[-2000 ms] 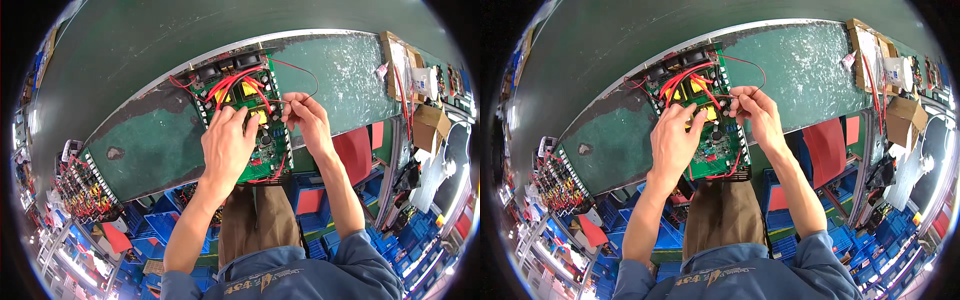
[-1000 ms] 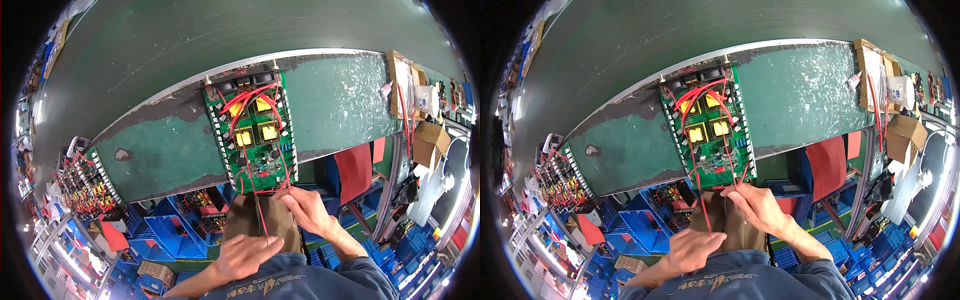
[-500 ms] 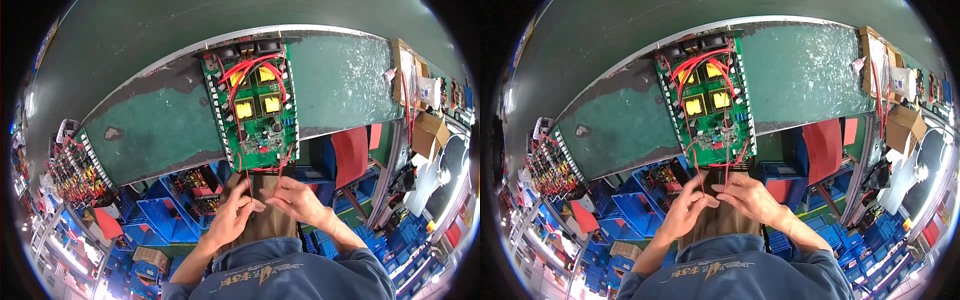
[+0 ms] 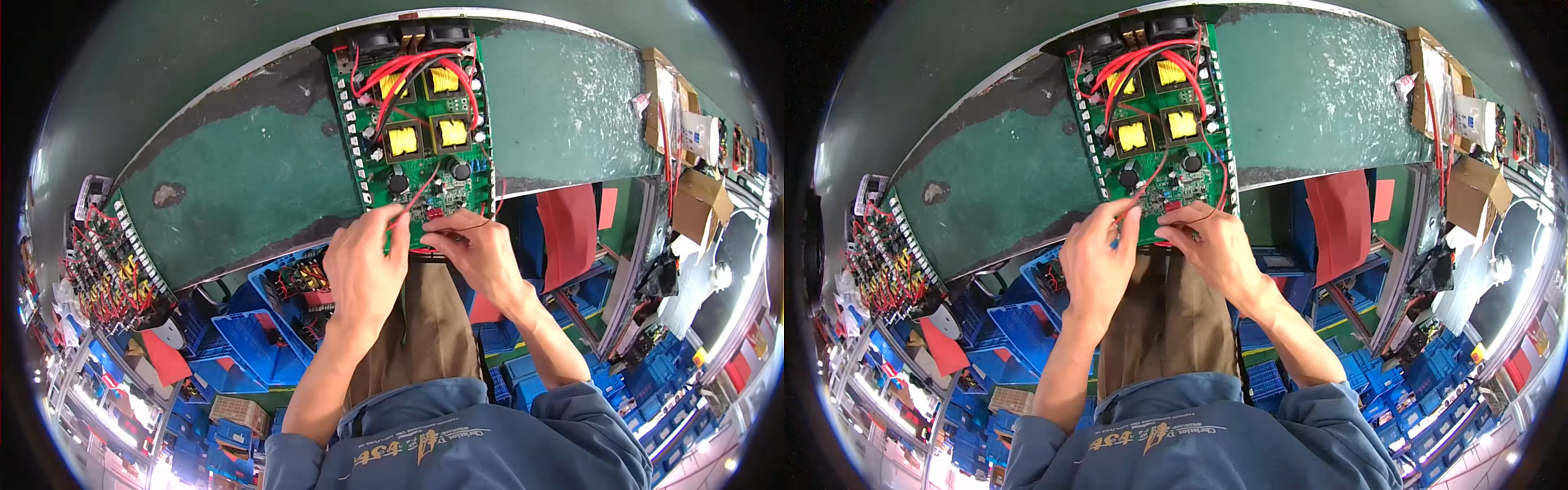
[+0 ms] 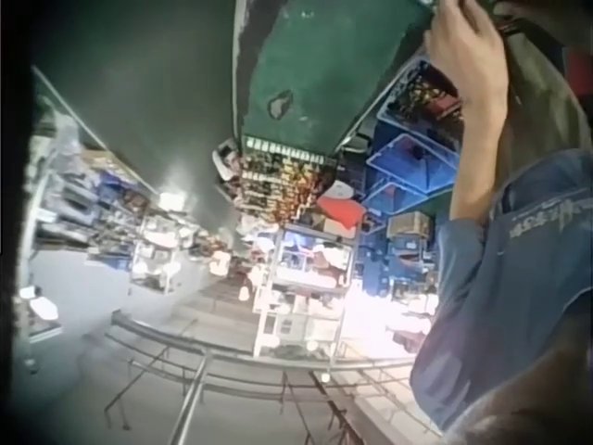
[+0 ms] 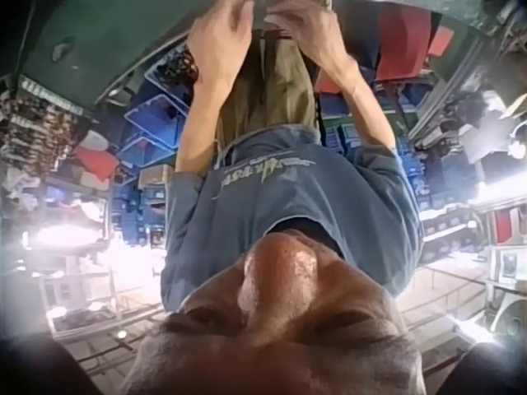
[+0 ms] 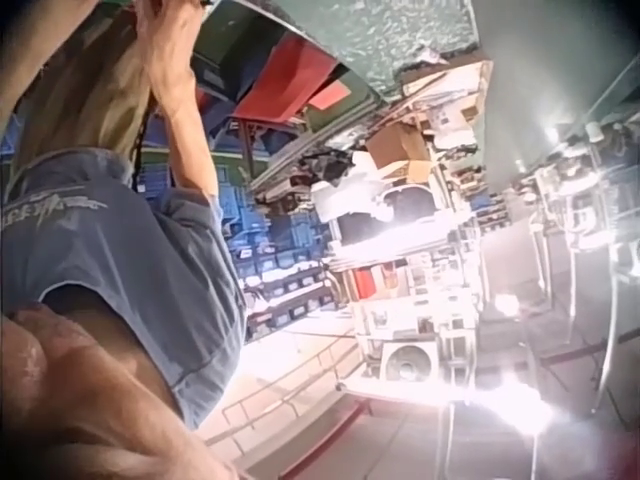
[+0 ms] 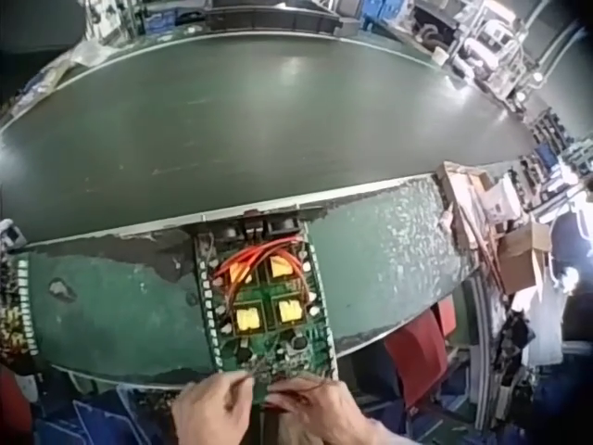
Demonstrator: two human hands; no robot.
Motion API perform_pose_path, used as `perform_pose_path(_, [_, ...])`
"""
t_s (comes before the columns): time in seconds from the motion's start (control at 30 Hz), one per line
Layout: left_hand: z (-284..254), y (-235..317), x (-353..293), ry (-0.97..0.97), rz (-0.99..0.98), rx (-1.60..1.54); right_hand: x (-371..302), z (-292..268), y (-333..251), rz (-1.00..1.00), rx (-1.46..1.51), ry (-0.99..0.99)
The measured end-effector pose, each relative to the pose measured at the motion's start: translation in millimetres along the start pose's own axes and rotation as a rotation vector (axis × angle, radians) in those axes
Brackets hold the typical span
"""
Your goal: Assembling circuit boards and applying sealant or coating using tubes and applicator sticks on a production line.
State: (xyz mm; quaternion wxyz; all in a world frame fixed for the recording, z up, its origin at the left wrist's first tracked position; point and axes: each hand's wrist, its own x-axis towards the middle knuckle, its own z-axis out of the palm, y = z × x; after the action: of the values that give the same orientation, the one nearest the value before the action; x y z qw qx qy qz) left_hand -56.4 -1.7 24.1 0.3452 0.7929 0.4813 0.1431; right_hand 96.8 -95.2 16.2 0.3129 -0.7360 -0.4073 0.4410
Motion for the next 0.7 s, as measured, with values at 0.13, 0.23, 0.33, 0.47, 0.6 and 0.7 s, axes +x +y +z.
perform_pose_path(0.13, [23, 6, -16, -0.129, 0.183, -0.012, 3, -8, -1, 0.114, 0.266, 0.194])
perform_pose_path(0.23, [37, 0, -30, -0.193, 0.205, 0.063, 12, -11, -1, 0.16, 0.313, 0.245])
perform_pose_path(0.33, [31, -1, -31, -0.246, 0.19, -0.012, 16, -5, -6, 0.172, 0.442, 0.182])
perform_pose_path(0.47, [6, 8, -29, -0.07, -0.122, -0.359, 9, 1, -10, 0.182, 0.6, 0.18])
perform_pose_path(0.6, [-13, 16, -12, -0.154, -0.352, -0.633, 3, 8, -17, 0.161, 0.669, 0.183])
perform_pose_path(0.7, [-17, 16, -9, -0.198, -0.364, -0.602, 1, 9, -24, 0.217, 0.729, 0.172])
